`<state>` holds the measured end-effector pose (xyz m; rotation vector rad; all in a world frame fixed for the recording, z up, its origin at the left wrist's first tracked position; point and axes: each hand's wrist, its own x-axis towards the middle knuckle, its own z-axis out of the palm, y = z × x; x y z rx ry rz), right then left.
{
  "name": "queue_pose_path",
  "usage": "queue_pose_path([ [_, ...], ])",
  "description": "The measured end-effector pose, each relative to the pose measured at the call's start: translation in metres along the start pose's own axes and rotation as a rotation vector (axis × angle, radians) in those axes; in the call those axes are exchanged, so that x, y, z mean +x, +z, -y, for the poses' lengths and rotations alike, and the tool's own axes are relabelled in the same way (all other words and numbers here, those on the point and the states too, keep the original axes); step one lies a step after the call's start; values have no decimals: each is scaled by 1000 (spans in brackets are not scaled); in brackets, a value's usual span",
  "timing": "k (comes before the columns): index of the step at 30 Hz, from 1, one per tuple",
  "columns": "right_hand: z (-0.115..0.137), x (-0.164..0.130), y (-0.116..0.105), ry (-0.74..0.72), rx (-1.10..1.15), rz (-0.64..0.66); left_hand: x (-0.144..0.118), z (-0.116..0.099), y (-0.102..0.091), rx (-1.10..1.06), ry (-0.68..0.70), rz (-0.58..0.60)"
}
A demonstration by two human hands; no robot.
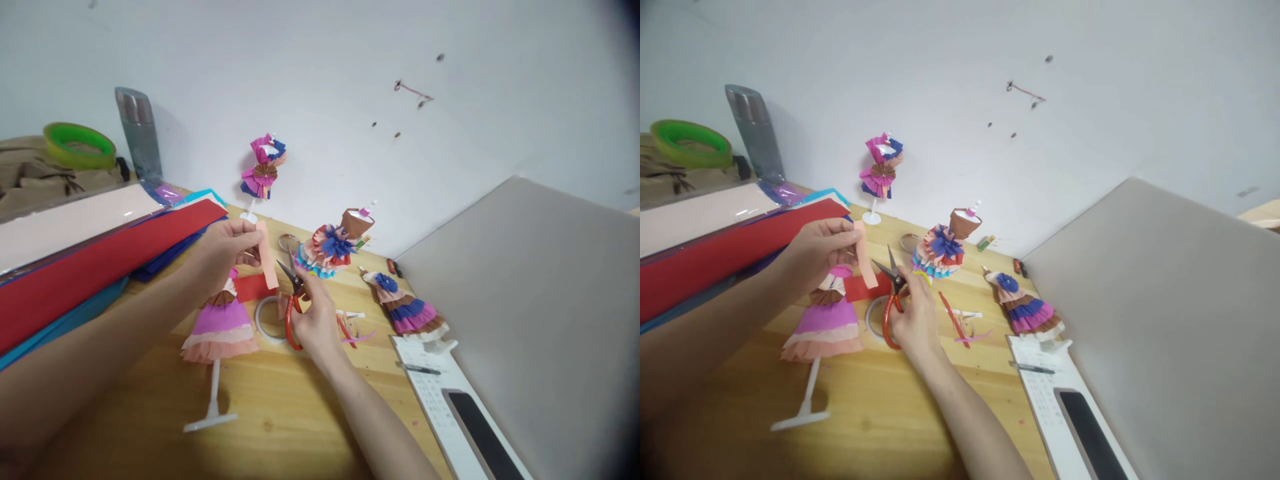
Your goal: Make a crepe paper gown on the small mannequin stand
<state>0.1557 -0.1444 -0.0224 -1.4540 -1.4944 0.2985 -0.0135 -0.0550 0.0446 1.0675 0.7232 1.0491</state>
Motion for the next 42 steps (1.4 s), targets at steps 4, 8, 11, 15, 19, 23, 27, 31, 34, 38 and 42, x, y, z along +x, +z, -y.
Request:
queue_pose_path([
  [4,9,5,-5,171,423,40,1,7,1,36,-20,13],
  [8,25,17,-6,216,576,89,-3,12,6,138,-30,63],
  [11,31,26,1,183,595,116,-6,11,9,234,2,112],
  [15,29,29,12,176,557,56,-8,12,11,297,68,176],
  [19,25,29,10,146,473,9,-8,14,12,334,43,157],
  [23,20,25,-1,14,310,-47,-10,11,14,286,24,110],
  [27,12,21,-9,-175,154,-94,-10,17,14,288,-215,186],
  [31,5,19,-9,-377,114,-20,-11,32,12,79,-461,412],
  [34,4,18,-10,-446,93,65,-11,37,11,-72,-417,407],
  [38,6,15,-8,-416,60,104,-9,31,10,-108,-368,345],
  [42,7,14,-2,-213,215,18,-7,23,9,-14,-202,205],
])
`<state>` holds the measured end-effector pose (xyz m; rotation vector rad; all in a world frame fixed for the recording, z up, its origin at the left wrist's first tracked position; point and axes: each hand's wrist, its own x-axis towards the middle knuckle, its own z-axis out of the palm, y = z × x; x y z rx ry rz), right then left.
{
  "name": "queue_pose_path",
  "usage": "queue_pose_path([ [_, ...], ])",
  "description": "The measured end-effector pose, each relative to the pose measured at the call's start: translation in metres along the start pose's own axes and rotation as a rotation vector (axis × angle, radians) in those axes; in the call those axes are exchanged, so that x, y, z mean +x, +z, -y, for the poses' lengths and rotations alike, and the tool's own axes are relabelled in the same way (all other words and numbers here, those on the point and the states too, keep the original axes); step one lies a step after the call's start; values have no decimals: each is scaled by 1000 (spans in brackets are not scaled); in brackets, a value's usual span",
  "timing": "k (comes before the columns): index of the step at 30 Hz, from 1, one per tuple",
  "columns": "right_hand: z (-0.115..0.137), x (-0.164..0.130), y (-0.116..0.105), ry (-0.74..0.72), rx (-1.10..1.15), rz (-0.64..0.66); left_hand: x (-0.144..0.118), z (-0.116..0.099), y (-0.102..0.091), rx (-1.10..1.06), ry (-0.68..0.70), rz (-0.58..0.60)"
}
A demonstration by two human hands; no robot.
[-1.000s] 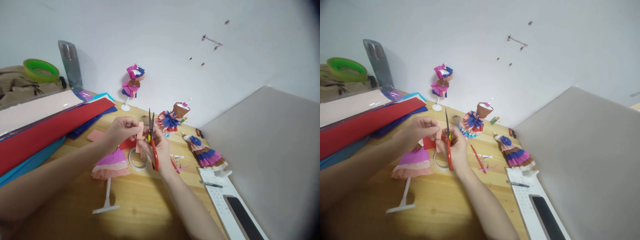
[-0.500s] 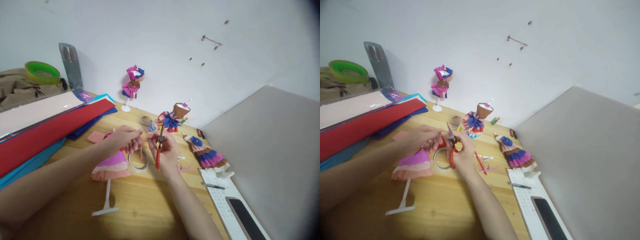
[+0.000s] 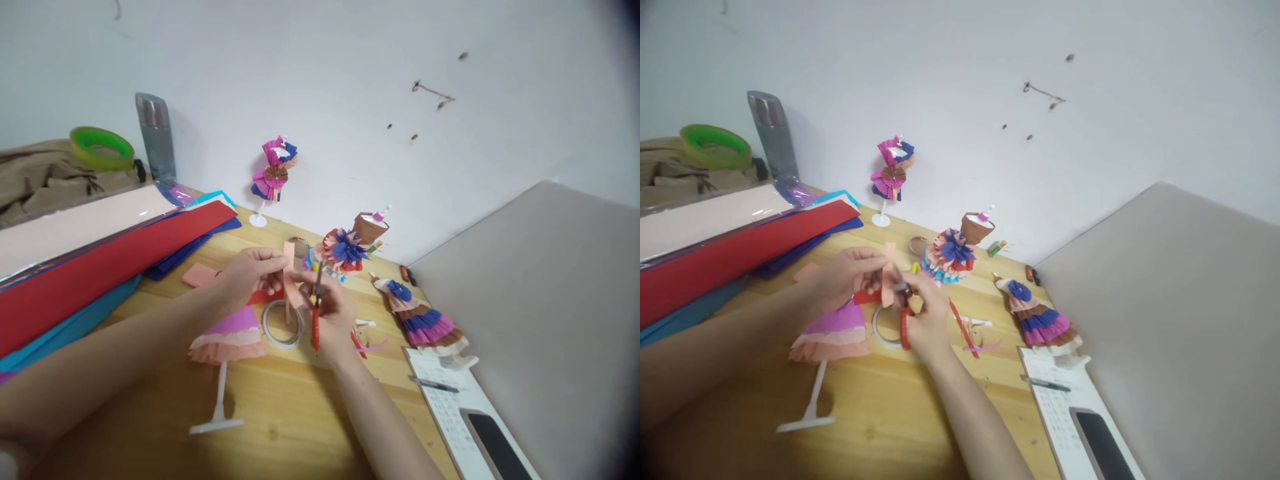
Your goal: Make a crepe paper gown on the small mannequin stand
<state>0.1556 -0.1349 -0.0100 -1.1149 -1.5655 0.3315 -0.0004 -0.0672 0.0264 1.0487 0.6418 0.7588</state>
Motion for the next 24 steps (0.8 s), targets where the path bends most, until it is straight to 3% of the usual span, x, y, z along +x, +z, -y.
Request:
queue_pose_path([
  [4,0,5,8,201,217,-62,0,-3,0,96,130,-95],
  [8,1,5,12,250,289,108,0,-3,1,105,223,-144],
  [11,2,0,15,269,292,197,0,-4,1,93,212,-153],
  [16,5,-4,17,287,203,196,0,-7,-1,148,232,-222],
  [24,4,-6,12,249,122,316,-1,-15,-4,243,315,-324],
])
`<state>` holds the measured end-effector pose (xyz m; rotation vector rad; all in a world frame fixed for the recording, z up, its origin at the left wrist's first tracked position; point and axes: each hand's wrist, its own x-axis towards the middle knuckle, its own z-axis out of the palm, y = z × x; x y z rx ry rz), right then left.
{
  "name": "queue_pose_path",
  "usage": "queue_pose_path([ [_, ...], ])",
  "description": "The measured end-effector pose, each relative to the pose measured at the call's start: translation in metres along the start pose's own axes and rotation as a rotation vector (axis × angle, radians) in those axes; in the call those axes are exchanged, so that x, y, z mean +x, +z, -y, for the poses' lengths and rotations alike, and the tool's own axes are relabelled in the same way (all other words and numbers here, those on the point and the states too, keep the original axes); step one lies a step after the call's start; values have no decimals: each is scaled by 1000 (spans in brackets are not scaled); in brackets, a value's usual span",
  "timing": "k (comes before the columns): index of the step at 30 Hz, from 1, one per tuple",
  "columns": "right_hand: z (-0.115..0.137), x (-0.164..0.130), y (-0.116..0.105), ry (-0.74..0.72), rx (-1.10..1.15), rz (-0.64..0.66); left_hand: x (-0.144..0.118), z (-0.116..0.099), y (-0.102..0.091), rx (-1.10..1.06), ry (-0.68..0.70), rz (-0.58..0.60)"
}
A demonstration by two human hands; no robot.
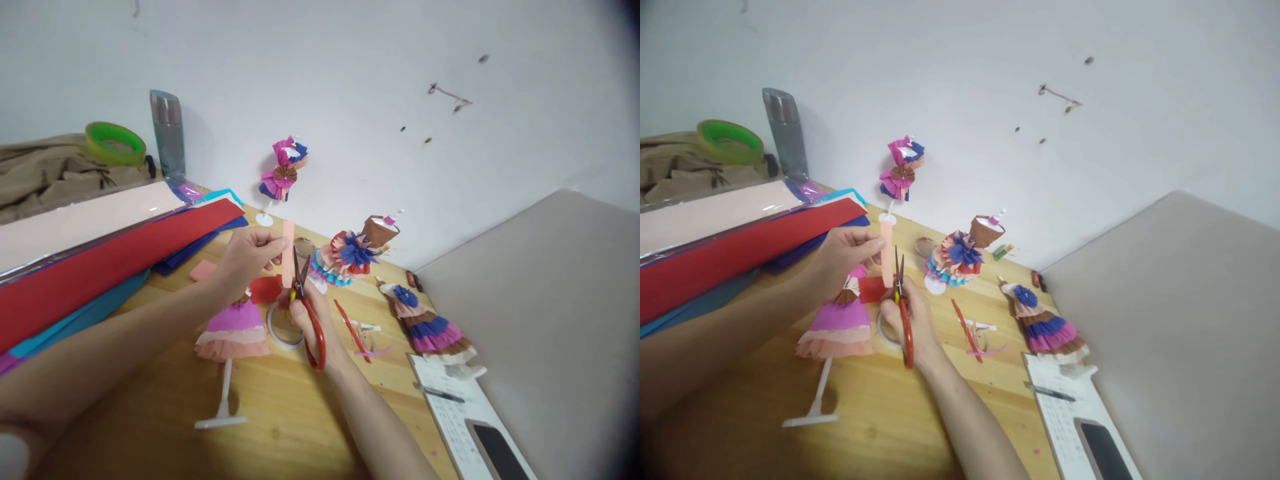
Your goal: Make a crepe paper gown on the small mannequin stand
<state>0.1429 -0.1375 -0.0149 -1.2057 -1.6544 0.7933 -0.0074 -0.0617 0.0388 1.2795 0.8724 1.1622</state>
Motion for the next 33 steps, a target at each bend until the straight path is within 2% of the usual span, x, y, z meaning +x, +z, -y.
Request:
queue_pose_path([
  [6,-10,1,-2,-9,-29,13,2,3,-1,-49,-28,57],
  [11,-7,3,-5,-20,-52,4,3,7,-2,-161,-124,176],
  [13,-5,4,-4,-24,-62,14,3,8,-1,-169,-140,190],
  [23,2,6,4,-79,-80,-17,-3,12,4,-146,-170,151],
  [30,1,3,5,-22,-139,-41,-3,14,7,-75,-130,59],
  [33,-2,3,7,-1,-171,-64,-4,14,10,-26,-160,45],
])
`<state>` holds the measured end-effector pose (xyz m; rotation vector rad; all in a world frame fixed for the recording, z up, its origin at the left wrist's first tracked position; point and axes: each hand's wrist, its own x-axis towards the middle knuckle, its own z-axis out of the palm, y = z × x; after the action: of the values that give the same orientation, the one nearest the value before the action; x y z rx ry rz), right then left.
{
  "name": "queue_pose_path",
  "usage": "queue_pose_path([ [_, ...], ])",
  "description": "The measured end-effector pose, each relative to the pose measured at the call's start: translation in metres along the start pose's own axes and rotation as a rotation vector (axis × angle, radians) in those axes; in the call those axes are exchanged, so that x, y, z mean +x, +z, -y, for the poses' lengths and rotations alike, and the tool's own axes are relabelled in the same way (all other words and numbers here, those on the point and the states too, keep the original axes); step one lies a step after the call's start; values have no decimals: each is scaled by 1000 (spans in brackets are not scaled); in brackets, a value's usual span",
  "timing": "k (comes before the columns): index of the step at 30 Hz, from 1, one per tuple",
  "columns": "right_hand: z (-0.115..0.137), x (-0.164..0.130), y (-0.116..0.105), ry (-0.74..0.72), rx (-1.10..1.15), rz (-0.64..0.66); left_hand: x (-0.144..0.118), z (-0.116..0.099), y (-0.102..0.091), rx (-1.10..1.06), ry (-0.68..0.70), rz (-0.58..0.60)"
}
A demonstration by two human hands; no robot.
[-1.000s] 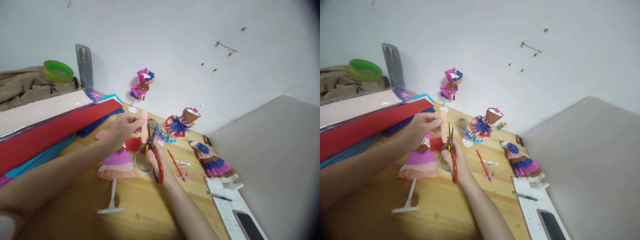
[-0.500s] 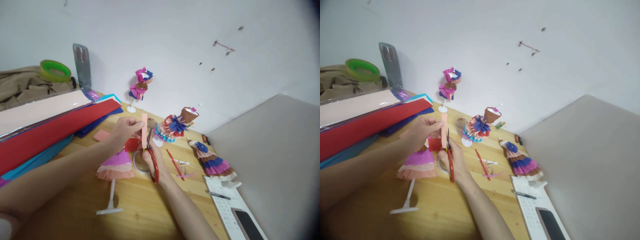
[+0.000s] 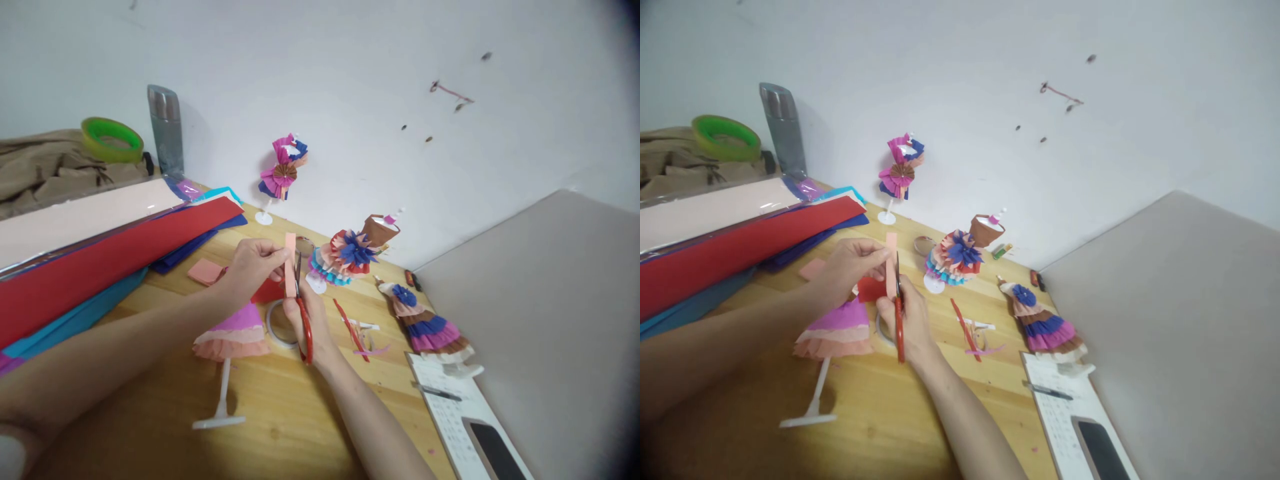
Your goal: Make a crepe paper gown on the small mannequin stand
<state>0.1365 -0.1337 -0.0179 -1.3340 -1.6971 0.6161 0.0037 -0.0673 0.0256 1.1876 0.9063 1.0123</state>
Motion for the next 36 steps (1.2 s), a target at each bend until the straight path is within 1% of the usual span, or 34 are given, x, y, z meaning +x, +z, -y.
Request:
queue_pose_path([
  [7,-3,2,2,9,-20,-14,-3,1,5,-41,-97,-24],
  [13,-5,1,4,19,-44,-14,-1,3,5,-28,-82,-24],
  [17,-4,1,4,22,-51,-14,0,5,5,-9,-90,-55],
  [20,-3,2,4,27,-55,-17,0,6,5,-13,-95,-55],
  [27,-5,1,5,23,-68,-35,-1,8,4,-29,-74,-14],
  [31,-7,1,5,19,-70,-44,-1,7,4,-54,-89,2],
  [36,-6,0,5,22,-86,-51,0,6,6,-45,-104,-34],
])
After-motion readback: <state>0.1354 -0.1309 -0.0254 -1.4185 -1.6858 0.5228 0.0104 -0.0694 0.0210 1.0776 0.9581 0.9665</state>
